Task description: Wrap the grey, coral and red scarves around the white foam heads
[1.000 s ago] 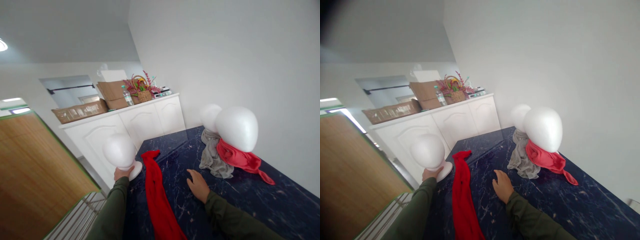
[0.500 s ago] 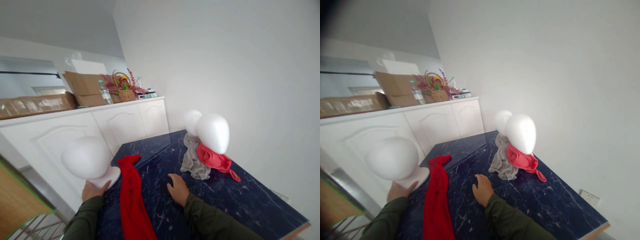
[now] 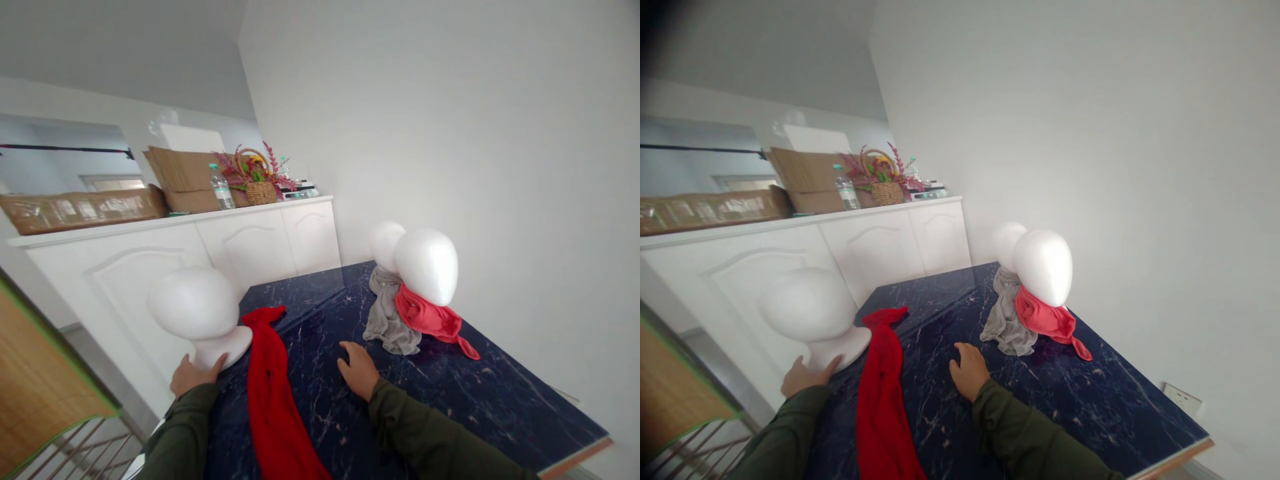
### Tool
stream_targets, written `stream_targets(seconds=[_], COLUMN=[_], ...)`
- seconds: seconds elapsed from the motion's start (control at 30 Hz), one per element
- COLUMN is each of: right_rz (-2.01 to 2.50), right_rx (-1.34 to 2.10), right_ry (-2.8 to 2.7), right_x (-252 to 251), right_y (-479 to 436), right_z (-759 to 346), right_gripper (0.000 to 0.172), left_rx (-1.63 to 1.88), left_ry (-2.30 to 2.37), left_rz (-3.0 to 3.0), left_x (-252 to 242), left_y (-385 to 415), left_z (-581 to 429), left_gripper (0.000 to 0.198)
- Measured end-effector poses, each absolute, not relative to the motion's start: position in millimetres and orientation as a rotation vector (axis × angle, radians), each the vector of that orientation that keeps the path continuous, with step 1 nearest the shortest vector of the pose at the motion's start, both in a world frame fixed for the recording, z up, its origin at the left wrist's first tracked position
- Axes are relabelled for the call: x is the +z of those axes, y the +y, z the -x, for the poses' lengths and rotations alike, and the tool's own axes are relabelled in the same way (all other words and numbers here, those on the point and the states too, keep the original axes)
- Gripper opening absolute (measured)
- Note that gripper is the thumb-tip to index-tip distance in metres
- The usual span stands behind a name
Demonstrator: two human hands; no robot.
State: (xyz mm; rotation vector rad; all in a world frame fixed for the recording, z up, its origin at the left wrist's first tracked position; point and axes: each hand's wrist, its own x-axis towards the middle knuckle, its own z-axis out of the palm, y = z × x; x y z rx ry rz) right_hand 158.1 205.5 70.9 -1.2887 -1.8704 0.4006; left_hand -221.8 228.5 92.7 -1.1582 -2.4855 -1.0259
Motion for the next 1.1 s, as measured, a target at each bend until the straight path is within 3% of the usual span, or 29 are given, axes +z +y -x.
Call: stream_targets(seconds=[0.1, 0.17, 0.3, 0.4, 0.57, 0.7, 0.87, 0.97, 1.1], right_rz=[1.294, 1.290, 1.256, 1.198, 1.100, 1.102, 1.387, 1.769, 1.830], right_rx=[0.412, 0.416, 0.426, 0.447, 0.479, 0.272, -0.094, 0.143, 0.333], right_ry=[-1.876, -1.878, -1.872, -1.841, -1.673, -1.379, -0.793, -0.747, -0.891], right_x=[72.0, 71.7, 68.5, 66.6, 78.1, 95.1, 102.1, 108.3, 124.4], right_y=[205.6, 205.6, 207.3, 208.3, 196.4, 179.6, 197.2, 226.1, 258.3], right_z=[-158.9, -159.5, -160.9, -162.1, -175.6, -225.8, -349.6, -410.8, -432.1], right_gripper=[0.037, 0.037, 0.037, 0.037, 0.028, 0.021, 0.028, 0.032, 0.018], left_rx=[-1.137, -1.159, -0.794, -0.638, -0.862, -1.190, -1.494, -1.530, -1.523], left_ry=[-2.284, -2.094, -1.801, -1.852, -2.110, -2.191, -2.179, -2.157, -2.143], left_rz=[1.109, 1.392, 2.260, 2.496, 2.430, 2.373, 2.178, 2.136, 2.134], left_x=[93.3, 89.1, 66.6, 53.8, 63.7, 73.3, 73.7, 71.8, 70.7], left_y=[209.2, 189.5, 153.0, 144.8, 155.9, 154.7, 148.2, 149.5, 152.3], left_z=[187.4, 157.4, 112.7, 115.9, 166.1, 187.9, 174.9, 164.7, 163.0], left_gripper=[0.087, 0.079, 0.063, 0.049, 0.037, 0.026, 0.030, 0.038, 0.045])
